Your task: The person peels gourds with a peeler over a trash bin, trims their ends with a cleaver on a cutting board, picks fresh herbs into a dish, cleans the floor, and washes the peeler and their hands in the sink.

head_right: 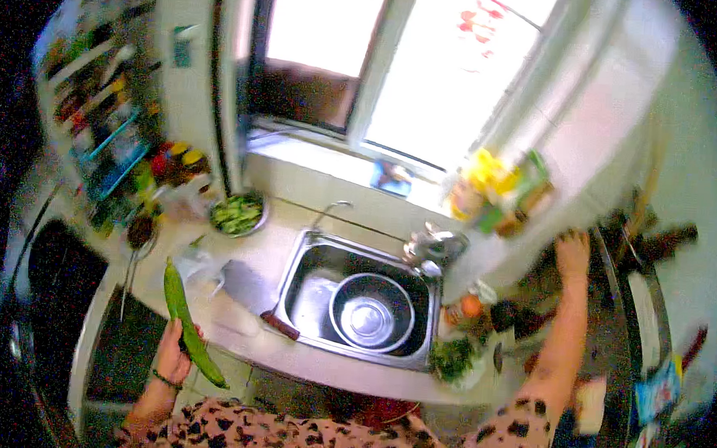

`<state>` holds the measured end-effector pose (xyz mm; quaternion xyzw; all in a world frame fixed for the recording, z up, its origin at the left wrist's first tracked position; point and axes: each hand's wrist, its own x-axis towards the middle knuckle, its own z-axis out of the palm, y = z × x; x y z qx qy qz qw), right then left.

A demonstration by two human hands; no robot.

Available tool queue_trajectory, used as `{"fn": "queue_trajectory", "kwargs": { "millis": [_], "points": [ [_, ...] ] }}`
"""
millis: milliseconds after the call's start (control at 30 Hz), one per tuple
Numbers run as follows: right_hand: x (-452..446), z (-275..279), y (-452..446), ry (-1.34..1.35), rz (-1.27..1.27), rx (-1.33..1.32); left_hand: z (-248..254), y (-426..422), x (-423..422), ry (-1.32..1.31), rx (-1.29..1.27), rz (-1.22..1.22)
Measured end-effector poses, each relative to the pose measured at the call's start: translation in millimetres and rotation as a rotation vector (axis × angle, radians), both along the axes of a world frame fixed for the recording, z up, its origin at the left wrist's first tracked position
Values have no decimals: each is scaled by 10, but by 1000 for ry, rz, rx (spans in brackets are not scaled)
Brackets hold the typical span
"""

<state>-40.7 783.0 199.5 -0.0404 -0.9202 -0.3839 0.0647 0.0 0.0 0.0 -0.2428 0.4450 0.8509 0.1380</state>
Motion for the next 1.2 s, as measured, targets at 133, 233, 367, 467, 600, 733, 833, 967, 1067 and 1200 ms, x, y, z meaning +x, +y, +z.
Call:
{"fn": "queue_trajectory", "kwargs": {
  "millis": [133, 233, 367, 467, 600, 733, 833, 967, 1067, 1200],
  "points": [
    [-569, 573, -90, 340, 124, 163, -202, 0, -975, 303, 15, 242],
    [-636, 398, -465, 576, 450, -46, -411, -353, -687, 350, 73, 315],
    [-637, -589, -2340, 635, 677, -619, -471, -873, -228, 360, 103, 517],
    [-603, -1631, -3813, 247, 559, -1189, -1008, -1165, 187, 310, 151, 647],
    [-689, -2728, -5326, -269, 410, -1766, -1391, -1455, 720, 194, 104, 805],
    [-744, -2656, -6631, -1045, 522, -2098, -1266, -1421, 981, 122, -28, 937],
    [-920, -3076, -7852, -1567, 661, -2144, -1813, -2024, 951, 100, -19, 1021],
    [-715, -3452, -8737, -1754, 395, -2016, -1963, -2312, 1337, 2, -140, 1288],
    [-806, -3945, -9159, -1844, 294, -1998, -1941, -2277, 1388, -45, -180, 1473],
    [-922, -3718, -10056, -1844, 720, -1611, -1564, -2643, 1352, -13, -186, 1675]
  ]
}}
